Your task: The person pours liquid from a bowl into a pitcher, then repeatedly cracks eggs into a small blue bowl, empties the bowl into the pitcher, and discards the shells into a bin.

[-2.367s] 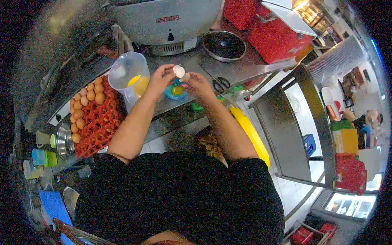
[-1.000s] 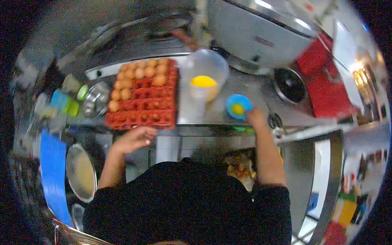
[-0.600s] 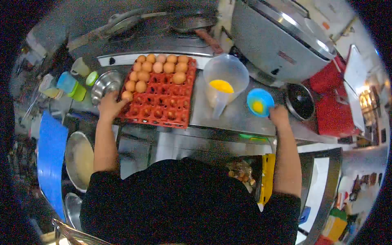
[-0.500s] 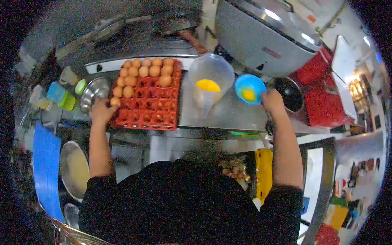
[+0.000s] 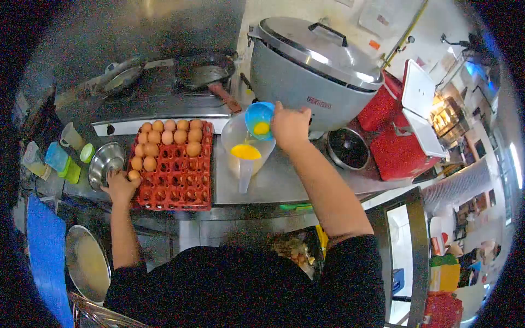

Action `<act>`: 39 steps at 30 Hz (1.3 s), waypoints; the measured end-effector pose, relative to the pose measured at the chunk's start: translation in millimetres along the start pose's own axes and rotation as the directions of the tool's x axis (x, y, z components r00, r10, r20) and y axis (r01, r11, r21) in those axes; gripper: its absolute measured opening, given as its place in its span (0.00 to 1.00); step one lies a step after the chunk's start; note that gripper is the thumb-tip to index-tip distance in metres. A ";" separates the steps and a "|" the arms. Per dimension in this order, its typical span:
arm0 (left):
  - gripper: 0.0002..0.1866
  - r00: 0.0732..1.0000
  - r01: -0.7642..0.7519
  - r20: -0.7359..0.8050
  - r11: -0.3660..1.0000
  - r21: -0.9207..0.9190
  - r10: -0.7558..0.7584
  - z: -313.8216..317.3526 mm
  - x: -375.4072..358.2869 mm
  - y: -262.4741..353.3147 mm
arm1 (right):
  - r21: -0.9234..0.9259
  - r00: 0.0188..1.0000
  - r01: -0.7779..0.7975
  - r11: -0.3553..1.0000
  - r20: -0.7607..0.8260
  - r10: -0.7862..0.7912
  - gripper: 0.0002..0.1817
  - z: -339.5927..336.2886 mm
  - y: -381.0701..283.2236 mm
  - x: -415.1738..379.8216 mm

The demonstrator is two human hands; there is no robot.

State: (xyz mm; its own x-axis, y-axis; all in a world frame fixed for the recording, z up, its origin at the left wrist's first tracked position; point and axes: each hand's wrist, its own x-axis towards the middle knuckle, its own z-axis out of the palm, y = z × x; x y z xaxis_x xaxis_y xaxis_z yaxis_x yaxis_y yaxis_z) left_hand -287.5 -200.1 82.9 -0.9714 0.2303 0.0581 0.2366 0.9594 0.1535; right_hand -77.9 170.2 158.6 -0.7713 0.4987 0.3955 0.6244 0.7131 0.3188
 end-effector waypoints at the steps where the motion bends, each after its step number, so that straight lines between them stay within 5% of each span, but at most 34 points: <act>1: 0.28 1.000 0.000 0.017 1.000 -0.011 0.000 -0.2 1.3 -0.6 | -0.048 0.985 0.065 0.997 -0.156 -0.072 0.22 8.1 -2.1 0.3; 4: 0.27 0.999 0.012 -0.029 1.000 -0.016 -0.013 5.6 2.4 -1.8 | -0.168 0.865 0.237 0.957 -0.412 -0.286 0.24 4.5 -4.0 0.5; 7: 0.26 0.999 0.022 -0.032 0.999 -0.035 -0.024 -1.1 -3.8 1.5 | -0.195 0.742 0.282 0.939 -0.576 -0.343 0.23 -6.6 -6.4 5.7; 10: 0.25 0.996 0.009 -0.085 0.999 -0.053 -0.013 4.1 -2.9 -2.8 | -0.211 0.705 0.272 0.939 -0.620 -0.344 0.23 -17.3 -5.7 12.8; 13: 0.25 0.994 0.016 -0.110 0.998 -0.059 -0.023 -0.3 -3.2 -2.5 | -0.120 0.779 0.219 0.968 -0.576 -0.248 0.22 -22.2 -10.4 15.0; 16: 0.27 0.992 0.016 -0.123 0.995 -0.097 -0.028 -0.3 -2.8 -5.1 | 0.092 0.997 -0.058 0.994 -0.048 0.063 0.22 -7.8 -19.4 16.6; 19: 0.29 0.988 -0.002 -0.154 0.986 -0.167 -0.024 13.3 8.7 -16.4 | 0.407 0.930 -0.358 0.840 0.240 0.280 0.23 10.2 -11.7 11.1; 22: 0.31 0.996 -0.041 -0.083 0.961 -0.274 0.018 24.3 26.8 -30.0 | 0.668 0.921 -0.387 0.636 0.244 0.303 0.22 69.8 25.2 5.0; 27: 0.28 0.974 -0.212 -0.186 0.798 -0.564 0.128 44.7 45.9 -47.9 | 0.738 0.863 -0.502 0.451 0.393 0.318 0.18 62.3 89.2 -62.5; 30: 0.24 0.931 -0.354 -0.288 0.747 -0.562 0.224 10.3 9.4 -15.0 | 0.611 0.788 -0.615 0.499 0.499 0.360 0.20 107.2 102.5 -110.8; 34: 0.22 0.926 -0.317 -0.182 0.421 -0.850 0.330 2.4 -18.8 17.8 | 0.395 0.688 -0.698 0.597 0.602 0.406 0.19 166.7 80.1 -159.3; 36: 0.23 0.909 -0.227 -0.114 0.248 -0.942 0.400 -9.4 -43.2 43.1 | 0.402 0.786 -0.565 0.721 0.529 0.321 0.22 230.3 76.2 -175.9; 37: 0.24 0.842 -0.400 -0.214 0.306 -0.864 0.495 -11.4 -47.8 54.4 | 0.402 0.829 -0.489 0.774 0.489 0.269 0.24 236.7 72.6 -177.1; 38: 0.25 0.852 -0.222 -0.057 0.260 -0.940 0.521 -15.6 -60.2 65.3 | 0.458 0.760 -0.602 0.654 0.578 0.295 0.25 241.1 72.6 -179.1; 39: 0.26 0.807 -0.201 -0.075 0.152 -0.968 0.585 -13.4 -67.9 76.6 | 0.492 0.685 -0.702 0.514 0.664 0.300 0.26 226.2 67.1 -175.5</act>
State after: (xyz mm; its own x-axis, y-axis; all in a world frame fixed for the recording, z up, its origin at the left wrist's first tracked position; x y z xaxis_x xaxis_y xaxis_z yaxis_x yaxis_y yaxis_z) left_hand -203.2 -144.4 103.9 -0.6443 0.7350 0.2112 0.2509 -0.0577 0.9663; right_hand 71.5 241.9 -84.3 -0.4230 0.8826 -0.2053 0.8021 0.2593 -0.5379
